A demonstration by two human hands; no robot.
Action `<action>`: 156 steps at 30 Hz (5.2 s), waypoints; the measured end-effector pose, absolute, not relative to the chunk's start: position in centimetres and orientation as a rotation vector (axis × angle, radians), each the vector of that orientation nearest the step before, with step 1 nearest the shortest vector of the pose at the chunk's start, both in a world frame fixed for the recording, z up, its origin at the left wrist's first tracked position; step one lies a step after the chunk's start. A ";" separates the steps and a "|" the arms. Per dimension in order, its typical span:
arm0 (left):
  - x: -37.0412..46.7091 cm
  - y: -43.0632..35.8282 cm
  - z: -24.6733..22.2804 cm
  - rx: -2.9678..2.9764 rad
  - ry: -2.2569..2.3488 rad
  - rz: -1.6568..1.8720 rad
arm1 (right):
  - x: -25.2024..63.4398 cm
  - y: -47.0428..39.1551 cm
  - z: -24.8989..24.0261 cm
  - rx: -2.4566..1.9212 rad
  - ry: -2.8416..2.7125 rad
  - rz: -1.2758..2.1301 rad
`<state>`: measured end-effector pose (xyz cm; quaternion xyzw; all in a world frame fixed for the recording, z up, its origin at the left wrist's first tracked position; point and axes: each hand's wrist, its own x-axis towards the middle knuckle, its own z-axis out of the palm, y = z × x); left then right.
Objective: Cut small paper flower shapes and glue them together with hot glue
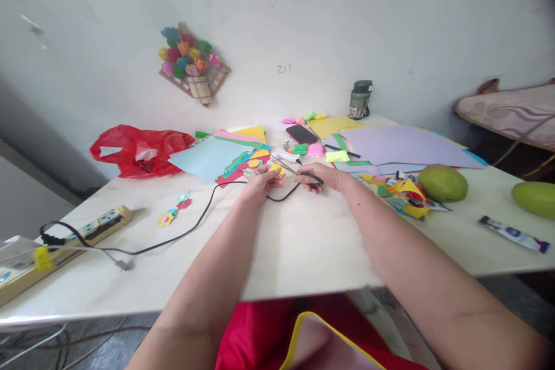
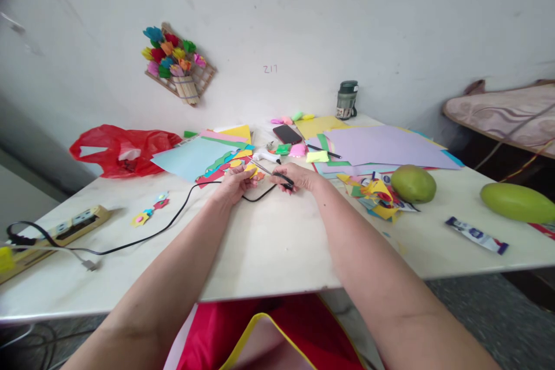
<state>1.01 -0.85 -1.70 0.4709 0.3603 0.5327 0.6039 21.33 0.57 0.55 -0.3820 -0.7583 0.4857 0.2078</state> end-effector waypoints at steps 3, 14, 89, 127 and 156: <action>1.0 -0.9 -1.7 1.114 0.835 1.232 | 21.4 0.6 0.5 -1.059 -2.085 1.334; 1.3 -1.3 -1.4 1.208 0.836 1.173 | 20.8 0.9 0.0 -1.110 -2.056 1.304; 1.4 -1.0 -1.7 1.177 0.811 1.224 | 20.4 0.7 -0.3 -1.088 -2.043 1.273; 1.6 -0.8 -2.2 1.327 0.921 1.148 | 18.1 1.3 -0.1 -0.949 -1.606 1.094; 1.0 -0.8 -1.8 1.098 0.796 1.286 | 21.2 0.3 1.0 -1.009 -2.078 1.338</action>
